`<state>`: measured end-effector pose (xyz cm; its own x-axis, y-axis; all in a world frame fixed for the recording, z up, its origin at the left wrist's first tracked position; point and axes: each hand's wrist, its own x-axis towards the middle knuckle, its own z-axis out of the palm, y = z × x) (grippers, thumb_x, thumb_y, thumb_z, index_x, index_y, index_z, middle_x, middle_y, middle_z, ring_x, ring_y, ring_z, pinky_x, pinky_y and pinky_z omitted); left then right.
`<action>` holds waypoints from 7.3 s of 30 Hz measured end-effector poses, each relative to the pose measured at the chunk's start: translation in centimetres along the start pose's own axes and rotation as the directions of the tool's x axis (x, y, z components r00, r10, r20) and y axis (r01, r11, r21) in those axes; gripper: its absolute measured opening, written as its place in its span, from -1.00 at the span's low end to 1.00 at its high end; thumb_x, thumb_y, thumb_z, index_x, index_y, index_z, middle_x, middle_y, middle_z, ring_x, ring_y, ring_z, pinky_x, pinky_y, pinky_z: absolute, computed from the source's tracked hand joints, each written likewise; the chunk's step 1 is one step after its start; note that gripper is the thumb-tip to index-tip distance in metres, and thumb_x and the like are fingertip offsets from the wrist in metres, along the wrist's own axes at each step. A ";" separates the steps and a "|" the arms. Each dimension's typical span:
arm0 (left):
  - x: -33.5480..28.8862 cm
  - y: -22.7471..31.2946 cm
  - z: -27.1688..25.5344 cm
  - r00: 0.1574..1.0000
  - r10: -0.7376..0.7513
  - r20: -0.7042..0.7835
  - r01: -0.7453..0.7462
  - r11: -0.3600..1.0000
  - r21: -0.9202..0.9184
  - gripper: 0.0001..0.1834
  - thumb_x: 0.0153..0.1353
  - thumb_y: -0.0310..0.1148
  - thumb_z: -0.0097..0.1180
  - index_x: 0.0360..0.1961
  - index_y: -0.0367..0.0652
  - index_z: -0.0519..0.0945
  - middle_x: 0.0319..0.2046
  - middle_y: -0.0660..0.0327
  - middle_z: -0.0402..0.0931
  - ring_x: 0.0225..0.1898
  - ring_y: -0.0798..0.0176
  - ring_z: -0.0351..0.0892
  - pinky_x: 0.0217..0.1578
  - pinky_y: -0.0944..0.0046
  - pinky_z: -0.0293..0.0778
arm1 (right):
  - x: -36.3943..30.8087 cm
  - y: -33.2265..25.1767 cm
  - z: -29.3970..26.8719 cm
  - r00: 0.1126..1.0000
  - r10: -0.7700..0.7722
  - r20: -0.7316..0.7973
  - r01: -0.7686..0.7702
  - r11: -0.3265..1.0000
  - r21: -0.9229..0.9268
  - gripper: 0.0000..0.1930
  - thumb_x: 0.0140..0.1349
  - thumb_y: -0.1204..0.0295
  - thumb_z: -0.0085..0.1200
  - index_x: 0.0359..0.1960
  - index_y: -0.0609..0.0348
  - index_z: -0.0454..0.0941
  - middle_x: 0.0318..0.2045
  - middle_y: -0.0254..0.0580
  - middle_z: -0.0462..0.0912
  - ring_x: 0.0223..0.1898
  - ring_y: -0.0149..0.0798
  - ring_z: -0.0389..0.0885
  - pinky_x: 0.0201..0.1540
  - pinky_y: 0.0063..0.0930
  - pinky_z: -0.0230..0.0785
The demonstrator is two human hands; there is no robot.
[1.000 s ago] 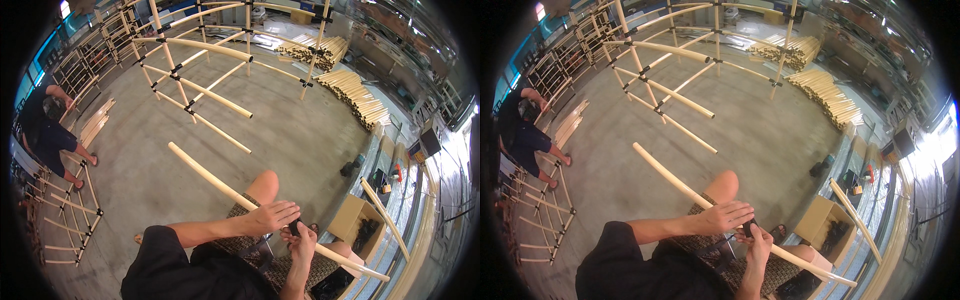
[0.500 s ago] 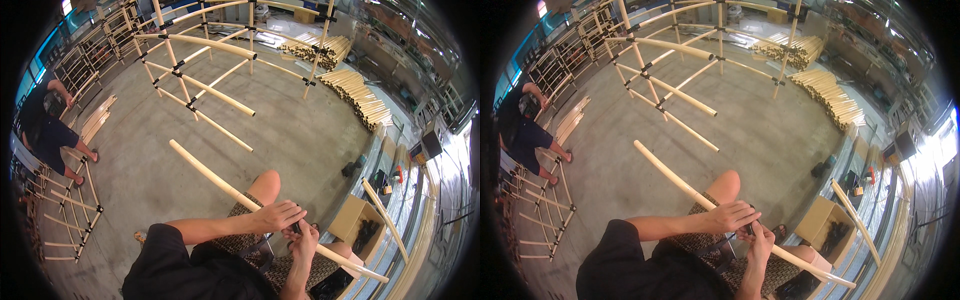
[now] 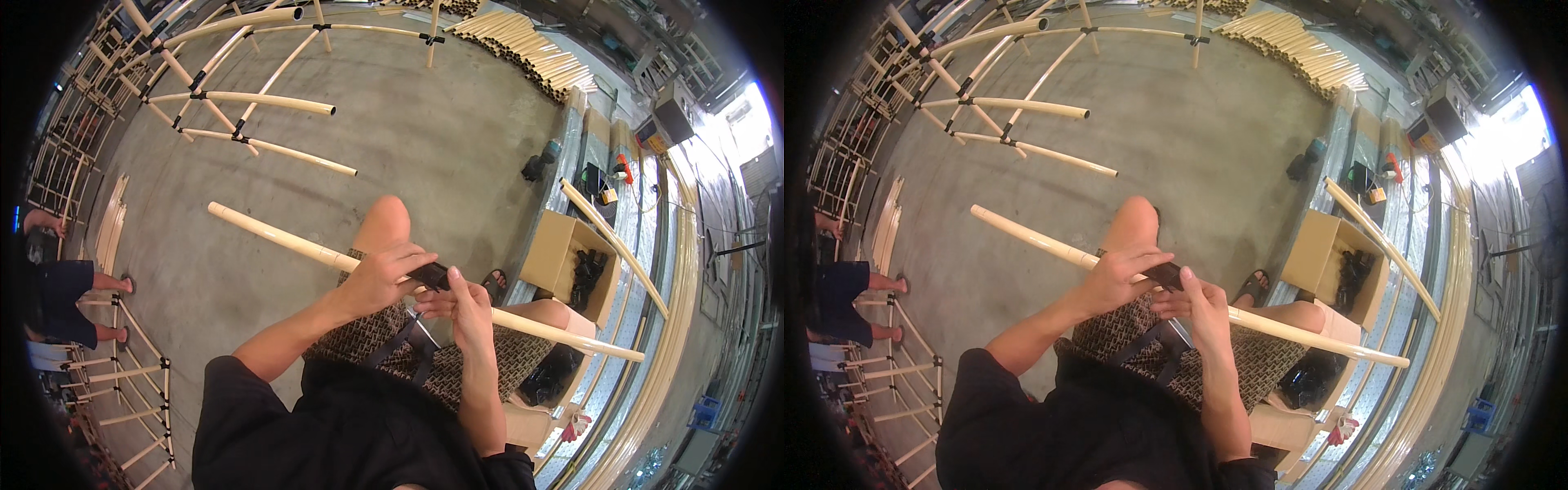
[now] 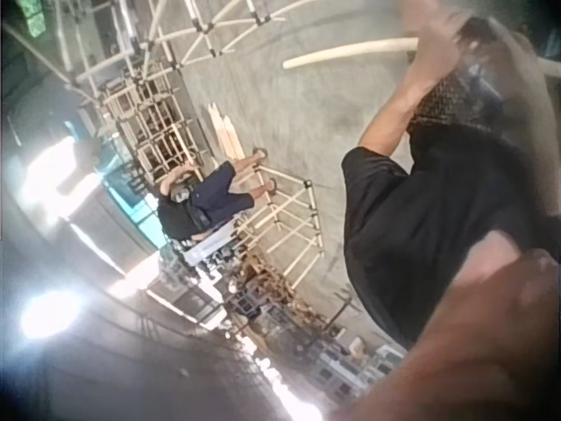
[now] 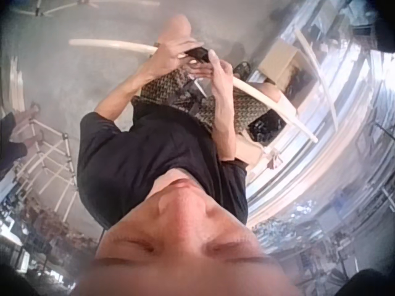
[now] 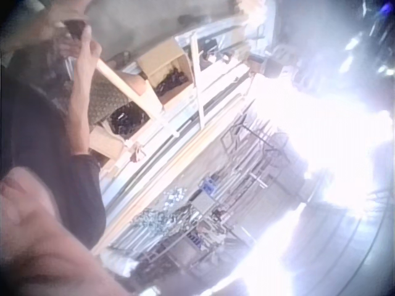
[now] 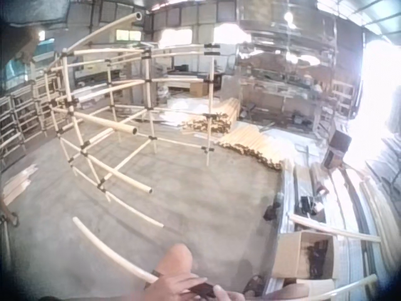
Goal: The person assembles a structure by using a drill to secure joints and manually attaching black plastic connectors to light-colored poles.
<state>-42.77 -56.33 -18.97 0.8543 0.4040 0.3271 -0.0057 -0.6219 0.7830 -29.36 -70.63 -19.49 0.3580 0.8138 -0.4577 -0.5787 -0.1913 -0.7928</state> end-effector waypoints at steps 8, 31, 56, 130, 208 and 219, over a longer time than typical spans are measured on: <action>-1.0 0.4 -1.1 0.997 -0.081 0.004 0.081 0.984 -0.161 -0.53 -0.01 -0.52 0.40 0.00 -0.28 0.61 -0.19 0.09 0.63 -0.18 0.11 0.65 -0.18 0.22 0.55 | 0.2 0.2 0.9 0.947 -0.321 0.023 0.307 0.880 -0.363 -0.77 0.39 0.46 0.03 -0.07 0.42 0.57 -0.40 -0.07 0.71 -0.42 -0.33 0.71 -0.39 -0.57 0.53; -2.6 0.1 -1.1 0.867 -0.389 0.311 0.475 0.459 -0.751 -0.64 0.17 -0.53 0.33 0.01 -0.35 0.62 -0.19 0.26 0.67 -0.15 0.45 0.60 -0.09 0.40 0.53 | 0.4 -2.4 0.8 0.825 -0.426 0.371 0.564 0.588 -0.579 -0.62 0.11 0.51 0.33 -0.03 0.27 0.54 -0.06 -0.09 0.66 -0.15 -0.25 0.68 -0.16 -0.40 0.51; -1.8 1.1 1.8 0.840 -0.541 -0.039 0.304 0.528 -0.793 -0.67 0.14 -0.52 0.35 -0.04 -0.28 0.65 -0.27 0.34 0.65 -0.29 0.53 0.53 -0.16 0.43 0.50 | 0.8 1.7 0.9 0.944 -0.285 0.167 0.303 0.948 -0.095 -0.52 0.18 0.63 0.26 0.15 0.45 0.47 -0.07 -0.10 0.68 -0.03 -0.35 0.62 0.06 -0.45 0.50; 0.1 2.8 -3.8 0.958 -0.286 -0.009 0.236 0.808 -0.540 -0.54 0.00 -0.63 0.41 -0.02 -0.36 0.62 -0.13 0.17 0.64 -0.11 0.38 0.62 -0.02 0.34 0.56 | 0.0 0.8 1.7 0.920 -0.320 0.228 0.351 0.930 -0.111 -0.52 0.17 0.75 0.18 0.16 0.48 0.44 -0.06 -0.04 0.66 -0.05 -0.31 0.64 0.02 -0.44 0.55; -19.9 -23.5 -31.4 0.060 -0.537 -0.841 0.651 0.660 -0.375 -0.63 -0.04 -0.33 0.50 -0.27 -0.38 0.70 -0.38 0.20 0.67 -0.39 0.37 0.58 -0.28 0.33 0.47 | 0.6 2.1 -2.8 0.857 -0.415 0.305 0.365 0.071 -0.928 -0.58 0.01 0.27 0.40 -0.12 0.22 0.67 -0.34 -0.07 0.71 -0.42 -0.07 0.67 -0.31 -0.30 0.47; -17.1 -22.4 -31.9 0.149 -0.667 -0.730 0.757 0.552 -0.350 -0.65 -0.07 -0.40 0.47 -0.28 -0.42 0.71 -0.41 0.15 0.68 -0.40 0.32 0.63 -0.27 0.31 0.54 | 0.6 2.0 -2.8 0.870 -0.403 0.284 0.339 0.071 -0.938 -0.57 0.00 0.25 0.40 -0.11 0.19 0.67 -0.35 -0.09 0.71 -0.40 -0.07 0.68 -0.29 -0.29 0.47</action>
<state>-73.82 -27.91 -25.18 -0.2484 0.9647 -0.0874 0.4616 0.1972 0.8649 -28.31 -72.10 -22.48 0.3366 0.9410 0.0355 0.7674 -0.2523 -0.5895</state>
